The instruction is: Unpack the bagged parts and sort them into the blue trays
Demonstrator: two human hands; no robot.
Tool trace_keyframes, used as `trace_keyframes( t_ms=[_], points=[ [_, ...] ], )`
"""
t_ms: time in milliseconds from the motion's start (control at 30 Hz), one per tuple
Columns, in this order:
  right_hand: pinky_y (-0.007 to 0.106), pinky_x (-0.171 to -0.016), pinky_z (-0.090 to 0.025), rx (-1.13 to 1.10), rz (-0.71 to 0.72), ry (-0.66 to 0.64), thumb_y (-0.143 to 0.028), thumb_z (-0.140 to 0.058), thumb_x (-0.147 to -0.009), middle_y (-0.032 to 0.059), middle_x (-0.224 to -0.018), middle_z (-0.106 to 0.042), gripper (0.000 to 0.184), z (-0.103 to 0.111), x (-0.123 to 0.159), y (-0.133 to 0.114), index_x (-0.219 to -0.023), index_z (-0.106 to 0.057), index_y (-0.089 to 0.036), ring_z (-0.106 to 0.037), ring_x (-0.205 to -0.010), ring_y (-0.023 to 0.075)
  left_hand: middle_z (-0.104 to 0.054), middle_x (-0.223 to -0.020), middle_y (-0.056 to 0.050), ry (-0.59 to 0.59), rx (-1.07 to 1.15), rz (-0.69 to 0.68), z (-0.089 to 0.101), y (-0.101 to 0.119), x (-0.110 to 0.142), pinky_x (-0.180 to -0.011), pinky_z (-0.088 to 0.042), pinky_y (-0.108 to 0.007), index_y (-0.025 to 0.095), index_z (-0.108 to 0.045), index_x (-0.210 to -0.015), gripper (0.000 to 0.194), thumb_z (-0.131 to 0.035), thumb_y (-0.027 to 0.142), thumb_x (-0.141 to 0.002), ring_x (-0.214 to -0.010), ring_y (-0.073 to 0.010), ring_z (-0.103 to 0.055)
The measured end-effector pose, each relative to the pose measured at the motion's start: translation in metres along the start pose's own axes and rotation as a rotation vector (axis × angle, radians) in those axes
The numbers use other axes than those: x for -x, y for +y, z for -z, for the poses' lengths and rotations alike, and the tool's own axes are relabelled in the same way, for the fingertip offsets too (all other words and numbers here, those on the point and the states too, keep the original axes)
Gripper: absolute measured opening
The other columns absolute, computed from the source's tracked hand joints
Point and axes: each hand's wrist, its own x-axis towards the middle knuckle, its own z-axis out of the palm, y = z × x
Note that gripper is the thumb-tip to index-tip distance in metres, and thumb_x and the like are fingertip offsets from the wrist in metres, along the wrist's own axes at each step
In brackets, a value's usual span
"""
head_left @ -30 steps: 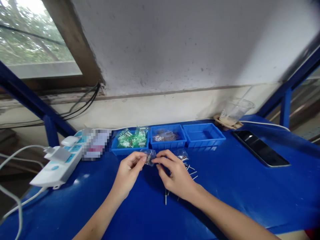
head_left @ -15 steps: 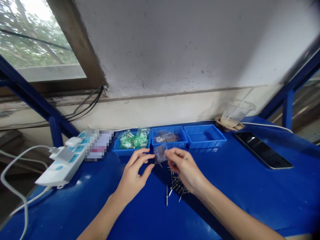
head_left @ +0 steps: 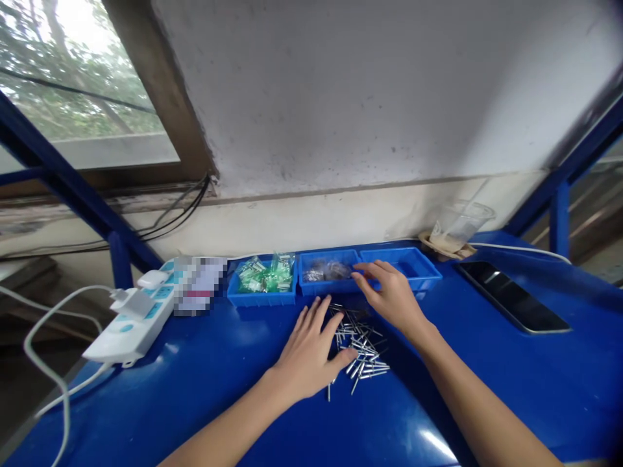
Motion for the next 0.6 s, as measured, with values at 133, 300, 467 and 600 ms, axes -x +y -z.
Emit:
trace_keyframes(
  t_ms=[133,300,467,600],
  points=[
    [0.039,-0.087,-0.045,-0.095,0.035,-0.124,-0.046,-0.05,-0.086,0.0097,-0.103,-0.062,0.04,0.016,0.022,0.0,-0.115,-0.057,-0.019,-0.057,-0.098,0.0235,-0.011,-0.153,-0.011,0.01,-0.01,-0.015,0.0,0.003,-0.009,-0.111,-0.016,-0.054,0.022,-0.029,-0.141,0.07,-0.032,0.065,-0.086,-0.14,-0.0325,-0.008],
    [0.052,-0.104,-0.03,-0.059,0.224,-0.601,-0.071,-0.064,-0.058,0.0174,-0.148,-0.022,0.115,0.027,0.06,0.01,-0.146,-0.01,-0.02,-0.026,-0.133,0.0365,-0.021,-0.151,-0.012,-0.02,0.015,-0.126,-0.001,0.006,-0.019,-0.11,-0.023,-0.051,0.021,-0.029,-0.141,0.073,-0.045,0.061,-0.082,-0.137,-0.0317,-0.02],
    [0.052,-0.11,-0.021,-0.027,0.229,-0.667,-0.074,-0.061,-0.059,0.0181,-0.151,-0.014,0.119,0.006,0.069,0.009,-0.147,-0.006,-0.016,-0.016,-0.137,0.0357,-0.035,-0.145,-0.01,-0.023,0.058,-0.199,0.002,0.004,-0.013,-0.111,-0.024,-0.049,0.024,-0.042,-0.133,0.052,-0.045,0.05,-0.088,-0.134,-0.0284,-0.03],
    [0.049,-0.109,-0.025,-0.012,0.252,-0.588,-0.063,-0.06,-0.067,0.0187,-0.144,-0.033,0.099,-0.018,0.059,-0.012,-0.143,-0.024,-0.012,-0.028,-0.133,0.0331,-0.038,-0.141,-0.013,-0.023,0.051,-0.183,0.004,-0.009,0.002,-0.109,-0.026,-0.053,0.024,-0.039,-0.135,0.049,-0.042,0.044,-0.091,-0.132,-0.0304,-0.032]
  ],
)
